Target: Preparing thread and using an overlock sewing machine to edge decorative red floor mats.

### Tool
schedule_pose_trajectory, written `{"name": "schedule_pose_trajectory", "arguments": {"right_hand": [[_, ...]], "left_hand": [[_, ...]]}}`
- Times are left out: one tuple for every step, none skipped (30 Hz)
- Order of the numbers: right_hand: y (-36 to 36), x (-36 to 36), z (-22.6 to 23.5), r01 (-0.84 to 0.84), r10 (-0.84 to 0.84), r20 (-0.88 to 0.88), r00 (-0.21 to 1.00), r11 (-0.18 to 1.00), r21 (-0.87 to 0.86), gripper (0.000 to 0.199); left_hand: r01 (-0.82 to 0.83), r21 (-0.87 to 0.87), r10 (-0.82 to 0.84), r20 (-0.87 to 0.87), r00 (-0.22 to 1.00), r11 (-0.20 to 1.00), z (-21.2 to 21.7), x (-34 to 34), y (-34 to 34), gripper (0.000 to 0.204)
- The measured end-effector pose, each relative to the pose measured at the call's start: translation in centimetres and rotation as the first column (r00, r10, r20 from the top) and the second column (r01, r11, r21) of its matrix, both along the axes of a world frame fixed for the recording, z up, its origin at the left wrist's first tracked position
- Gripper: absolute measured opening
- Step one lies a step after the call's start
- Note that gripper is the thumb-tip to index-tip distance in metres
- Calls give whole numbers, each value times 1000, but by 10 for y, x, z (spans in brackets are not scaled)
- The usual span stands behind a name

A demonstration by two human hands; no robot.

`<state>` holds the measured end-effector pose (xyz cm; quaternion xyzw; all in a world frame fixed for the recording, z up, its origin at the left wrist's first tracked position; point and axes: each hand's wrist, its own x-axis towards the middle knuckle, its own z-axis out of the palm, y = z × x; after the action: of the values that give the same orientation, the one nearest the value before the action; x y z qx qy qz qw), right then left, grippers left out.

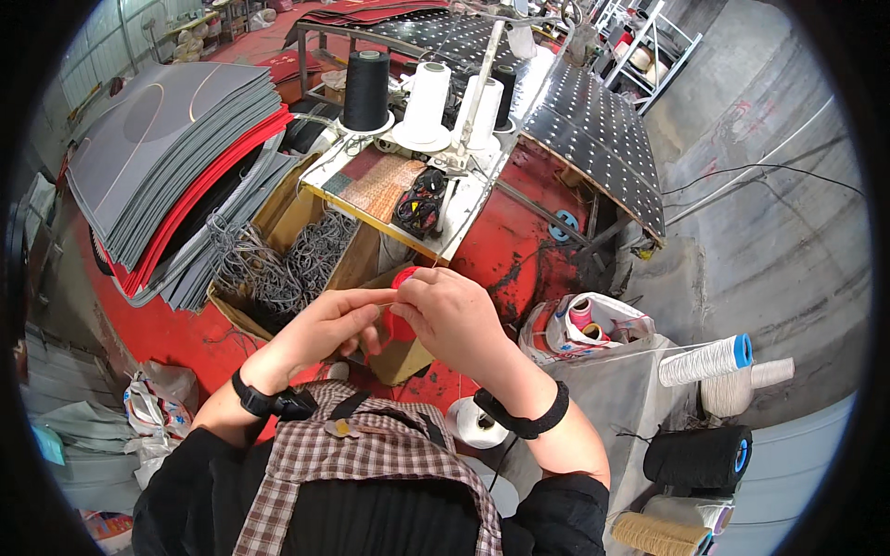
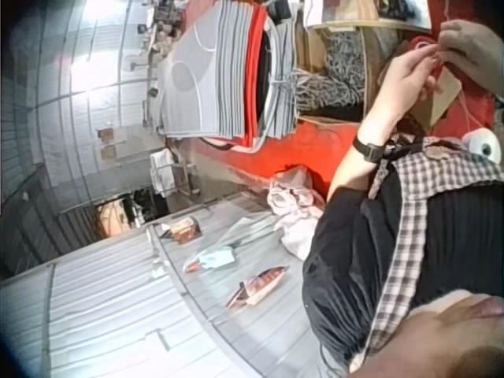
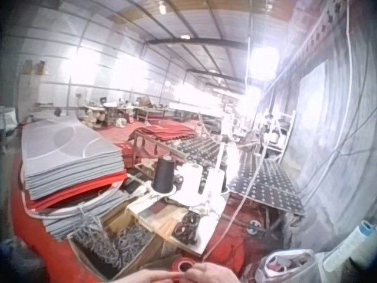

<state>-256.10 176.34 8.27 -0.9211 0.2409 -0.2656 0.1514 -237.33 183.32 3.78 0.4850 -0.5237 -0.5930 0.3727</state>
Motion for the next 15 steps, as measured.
{"name": "schedule_pose_trajectory", "arguments": {"right_hand": [[1, 0, 2, -4, 3, 3, 1000, 999, 46, 9], [2, -1, 4, -7, 7, 7, 1000, 996, 90, 9], [3, -4, 6, -8, 7, 7, 1000, 996, 83, 9], [3, -6, 8, 39, -35, -30, 999, 987, 153, 10], [4, -8, 9, 89, -75, -70, 995, 971, 223, 13], [4, -9, 8, 91, -77, -71, 994, 971, 223, 13], [4, -8, 6, 81, -75, -38, 996, 978, 192, 14], [5, -7, 3, 72, -72, -4, 997, 984, 162, 15], [6, -6, 0, 75, -75, -2, 997, 984, 163, 15], [6, -5, -4, 89, -96, 44, 994, 988, 128, 15], [7, -5, -7, 106, -114, 91, 989, 990, 93, 15], [7, -5, -9, 108, -117, 92, 989, 990, 94, 15], [8, -6, -11, 143, -149, 38, 988, 983, 114, 14], [8, -8, -12, 187, -185, -21, 982, 974, 131, 14], [8, -8, -13, 176, -176, -17, 984, 975, 135, 14]], "left_hand": [[-21, 49, 30, -196, 980, 999, 1, -4, -1, 24], [-6, 82, 39, -408, 912, 997, 1, -7, -2, 24], [-31, 93, 65, -384, 921, 995, 1, -9, -3, 24], [-57, 31, 64, -347, 936, 998, 0, -11, -4, 24], [-85, 17, 86, -287, 954, 996, -1, -12, -5, 23], [-76, -30, 63, -311, 948, 997, -2, -12, -6, 23], [-71, -44, 54, -308, 950, 996, -3, -12, -6, 23], [-66, -58, 45, -304, 952, 996, -4, -12, -6, 22], [-62, -57, 42, -302, 952, 996, -5, -12, -5, 22], [-75, -44, 58, -311, 949, 996, -6, -13, -5, 21], [-81, -23, 69, -312, 948, 996, -6, -13, -5, 20], [-85, -30, 71, -318, 945, 996, -6, -14, -4, 20], [-107, -33, 92, -311, 946, 994, -6, -15, -3, 19], [-125, -38, 107, -307, 946, 991, -6, -15, -3, 18], [-131, -33, 115, -304, 946, 991, -6, -16, -2, 18]]}}
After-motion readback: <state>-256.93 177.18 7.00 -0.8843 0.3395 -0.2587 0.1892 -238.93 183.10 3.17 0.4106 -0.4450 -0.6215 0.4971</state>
